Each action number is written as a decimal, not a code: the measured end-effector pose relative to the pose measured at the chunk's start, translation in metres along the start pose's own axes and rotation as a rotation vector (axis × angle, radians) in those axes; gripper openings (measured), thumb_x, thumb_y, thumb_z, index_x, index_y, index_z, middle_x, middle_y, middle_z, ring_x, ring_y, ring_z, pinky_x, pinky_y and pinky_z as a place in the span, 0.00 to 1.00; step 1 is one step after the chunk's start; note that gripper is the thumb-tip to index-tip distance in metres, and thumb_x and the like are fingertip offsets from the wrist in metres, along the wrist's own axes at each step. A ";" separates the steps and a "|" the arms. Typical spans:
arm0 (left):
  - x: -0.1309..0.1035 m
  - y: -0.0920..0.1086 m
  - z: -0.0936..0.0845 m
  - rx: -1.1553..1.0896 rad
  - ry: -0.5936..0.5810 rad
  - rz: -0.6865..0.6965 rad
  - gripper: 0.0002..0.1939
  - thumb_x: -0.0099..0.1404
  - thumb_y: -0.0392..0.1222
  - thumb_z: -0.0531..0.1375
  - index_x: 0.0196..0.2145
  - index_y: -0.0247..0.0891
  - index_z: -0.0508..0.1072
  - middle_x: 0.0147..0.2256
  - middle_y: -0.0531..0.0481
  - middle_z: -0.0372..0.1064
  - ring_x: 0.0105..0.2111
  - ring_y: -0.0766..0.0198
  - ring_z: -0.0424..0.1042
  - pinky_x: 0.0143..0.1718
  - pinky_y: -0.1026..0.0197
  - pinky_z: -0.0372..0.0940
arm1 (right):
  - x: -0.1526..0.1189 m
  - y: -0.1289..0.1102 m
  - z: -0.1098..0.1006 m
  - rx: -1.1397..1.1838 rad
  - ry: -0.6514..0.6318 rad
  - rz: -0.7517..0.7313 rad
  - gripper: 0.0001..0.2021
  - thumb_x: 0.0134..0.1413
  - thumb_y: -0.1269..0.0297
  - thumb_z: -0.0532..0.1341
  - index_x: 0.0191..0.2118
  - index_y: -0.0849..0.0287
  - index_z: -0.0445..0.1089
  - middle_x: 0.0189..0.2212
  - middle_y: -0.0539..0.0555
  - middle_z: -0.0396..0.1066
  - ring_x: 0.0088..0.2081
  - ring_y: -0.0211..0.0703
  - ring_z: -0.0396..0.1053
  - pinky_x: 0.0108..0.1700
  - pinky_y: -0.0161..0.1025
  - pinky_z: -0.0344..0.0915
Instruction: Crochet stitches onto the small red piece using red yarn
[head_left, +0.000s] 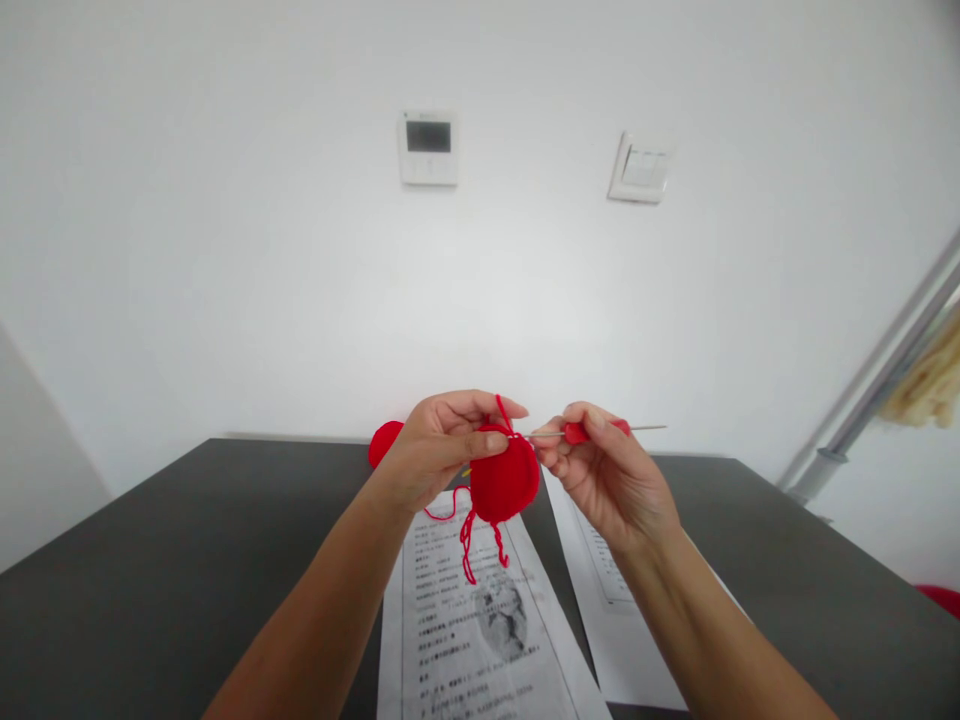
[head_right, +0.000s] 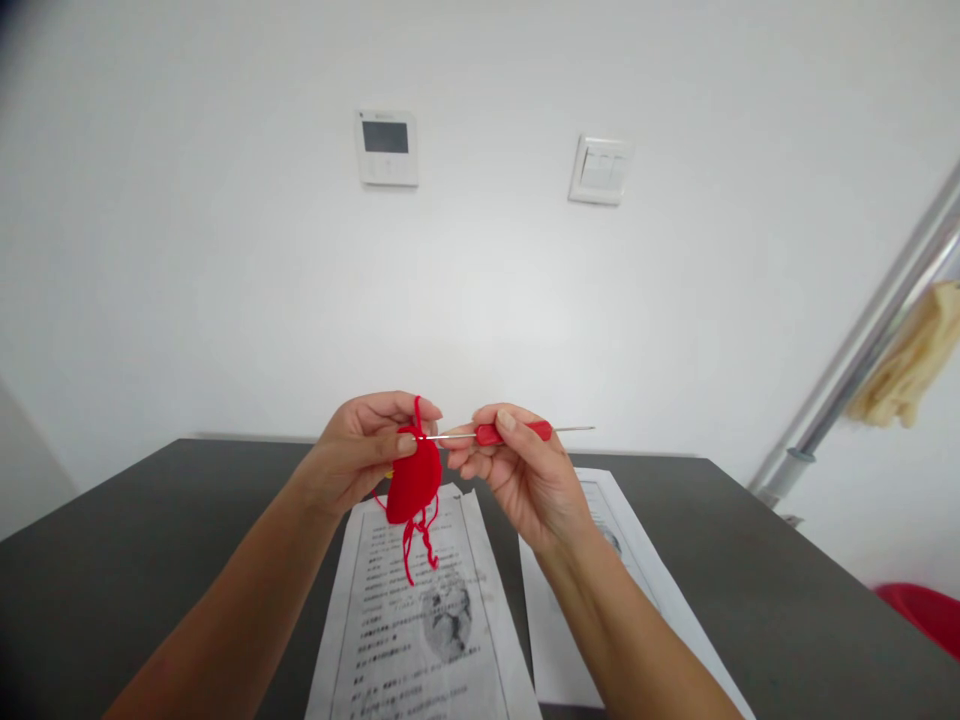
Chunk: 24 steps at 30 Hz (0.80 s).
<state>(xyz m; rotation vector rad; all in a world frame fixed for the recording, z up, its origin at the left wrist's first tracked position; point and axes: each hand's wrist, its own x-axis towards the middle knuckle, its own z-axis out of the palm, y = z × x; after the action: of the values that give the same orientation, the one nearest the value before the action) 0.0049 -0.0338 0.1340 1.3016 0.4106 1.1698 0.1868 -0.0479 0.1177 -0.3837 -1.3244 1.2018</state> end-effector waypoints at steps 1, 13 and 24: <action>0.000 0.000 0.001 -0.009 -0.003 -0.002 0.12 0.46 0.39 0.73 0.31 0.36 0.80 0.24 0.51 0.73 0.23 0.68 0.70 0.28 0.64 0.65 | -0.001 0.001 0.001 0.006 0.001 0.000 0.11 0.56 0.54 0.63 0.34 0.56 0.73 0.27 0.53 0.79 0.28 0.43 0.78 0.29 0.38 0.76; 0.000 0.003 -0.009 0.010 -0.095 -0.092 0.12 0.49 0.39 0.71 0.33 0.36 0.80 0.30 0.46 0.78 0.30 0.62 0.76 0.34 0.60 0.69 | -0.011 0.012 0.007 -0.333 0.027 -0.504 0.07 0.61 0.64 0.61 0.41 0.50 0.77 0.38 0.53 0.80 0.36 0.46 0.78 0.36 0.44 0.76; 0.003 0.003 -0.012 0.093 -0.101 -0.145 0.16 0.49 0.34 0.71 0.39 0.35 0.80 0.34 0.47 0.79 0.33 0.65 0.75 0.37 0.63 0.67 | -0.002 -0.006 -0.010 -0.837 -0.344 -0.724 0.15 0.64 0.69 0.56 0.53 0.52 0.72 0.46 0.57 0.77 0.49 0.49 0.74 0.48 0.50 0.72</action>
<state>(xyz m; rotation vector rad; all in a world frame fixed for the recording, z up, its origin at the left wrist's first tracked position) -0.0053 -0.0255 0.1342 1.3818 0.4821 0.9693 0.1988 -0.0477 0.1184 -0.2376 -2.0102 0.0650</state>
